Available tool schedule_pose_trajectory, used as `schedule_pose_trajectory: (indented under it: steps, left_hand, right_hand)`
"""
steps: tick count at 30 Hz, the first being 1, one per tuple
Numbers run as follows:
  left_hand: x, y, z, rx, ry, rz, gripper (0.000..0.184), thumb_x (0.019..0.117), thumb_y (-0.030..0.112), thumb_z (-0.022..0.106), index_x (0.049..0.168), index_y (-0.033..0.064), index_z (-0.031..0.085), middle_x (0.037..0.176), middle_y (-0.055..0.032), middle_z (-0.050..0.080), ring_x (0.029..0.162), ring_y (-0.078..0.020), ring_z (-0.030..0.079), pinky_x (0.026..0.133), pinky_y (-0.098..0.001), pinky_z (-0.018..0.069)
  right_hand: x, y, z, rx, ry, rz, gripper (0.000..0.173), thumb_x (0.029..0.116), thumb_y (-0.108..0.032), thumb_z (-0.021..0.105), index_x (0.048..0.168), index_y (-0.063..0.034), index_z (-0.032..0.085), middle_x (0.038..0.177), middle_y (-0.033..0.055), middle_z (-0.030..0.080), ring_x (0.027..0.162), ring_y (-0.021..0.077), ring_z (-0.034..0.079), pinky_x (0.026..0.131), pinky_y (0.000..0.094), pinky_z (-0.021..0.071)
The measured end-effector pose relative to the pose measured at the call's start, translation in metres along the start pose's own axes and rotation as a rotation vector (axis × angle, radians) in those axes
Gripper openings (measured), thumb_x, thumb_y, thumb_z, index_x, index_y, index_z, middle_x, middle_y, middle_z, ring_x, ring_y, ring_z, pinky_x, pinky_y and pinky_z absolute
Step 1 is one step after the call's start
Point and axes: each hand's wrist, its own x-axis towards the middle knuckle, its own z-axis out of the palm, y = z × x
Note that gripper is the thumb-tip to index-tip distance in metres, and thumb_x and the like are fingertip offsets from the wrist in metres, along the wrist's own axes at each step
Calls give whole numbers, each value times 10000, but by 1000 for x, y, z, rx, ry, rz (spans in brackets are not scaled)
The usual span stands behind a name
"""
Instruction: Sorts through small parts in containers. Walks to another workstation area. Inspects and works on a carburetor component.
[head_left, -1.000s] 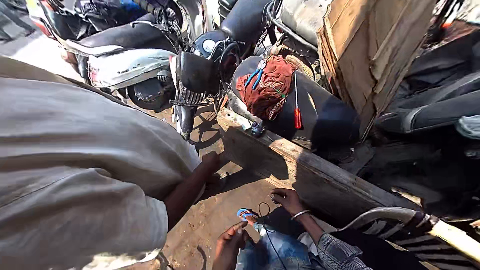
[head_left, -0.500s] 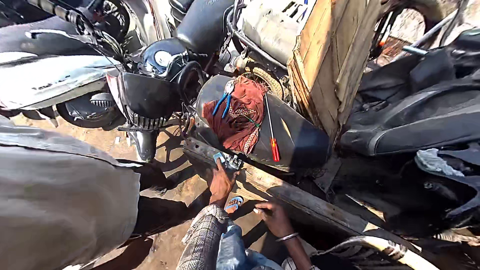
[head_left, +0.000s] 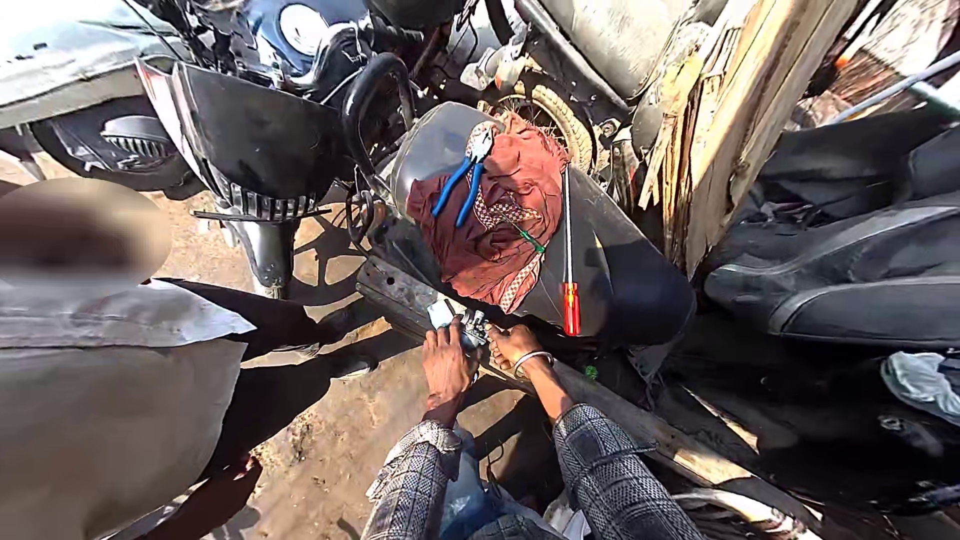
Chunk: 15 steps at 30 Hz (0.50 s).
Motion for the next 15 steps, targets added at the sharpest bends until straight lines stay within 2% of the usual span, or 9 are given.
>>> schedule_pose_trajectory:
  steps: [2,5,7,8,9,11,13,15]
  left_hand:
    - [0,-4,4,-29,16,4,766,785,525,796,1410,129,594,1169,-185,675,1108,-398,620,902,-526,523]
    - [-9,-7,4,-194,94,10,793,773,585,776,1361,74,628,1130,-180,687,1074,-383,636,901,-523,539]
    - [-24,-3,-12,-415,159,-21,807,746,589,782,1302,17,656,1084,-164,704,1015,-346,660,870,-522,559]
    - [-32,2,-27,-560,150,-52,801,732,567,811,1292,14,661,1072,-138,710,990,-292,666,870,-490,562]
    - [-42,8,-44,-714,95,-96,781,726,540,832,1283,22,658,1037,-98,707,940,-221,671,843,-439,573]
    - [-63,16,-85,-983,-90,-158,740,755,510,819,1301,42,642,1019,-44,735,887,-124,705,817,-359,600]
    - [-88,20,-118,-1183,-248,-119,750,806,578,745,1297,21,632,1031,-21,740,909,-77,707,835,-305,597]
    - [-113,22,-133,-1332,-297,-10,839,843,710,651,1276,-8,635,1070,-8,731,969,-46,683,890,-282,574]
  right_hand:
    - [-7,-3,4,82,-37,-13,510,1038,-504,542,925,-38,714,707,61,660,555,139,616,561,331,539]
    - [-30,-5,-4,53,-16,-121,459,1044,-446,564,943,-26,719,705,76,673,563,148,641,577,340,564]
    - [-71,-5,-22,-53,74,-311,399,1029,-403,606,891,-53,737,720,68,700,612,163,670,639,381,582]
    - [-93,-2,-33,-69,145,-464,333,1009,-356,652,876,-68,753,743,53,707,643,165,674,665,399,583]
    - [-113,5,-43,-46,212,-635,252,983,-313,684,891,-96,773,786,22,712,667,139,674,671,373,598]
    - [-146,17,-60,117,251,-895,148,940,-222,703,929,-102,788,812,-10,727,639,89,675,604,283,613]
    - [-179,28,-72,334,159,-970,150,938,-152,693,1021,-54,768,794,13,736,588,95,668,555,266,605]
    - [-202,40,-80,544,-7,-943,289,953,-204,714,1216,-84,693,827,55,734,615,131,681,577,289,613]
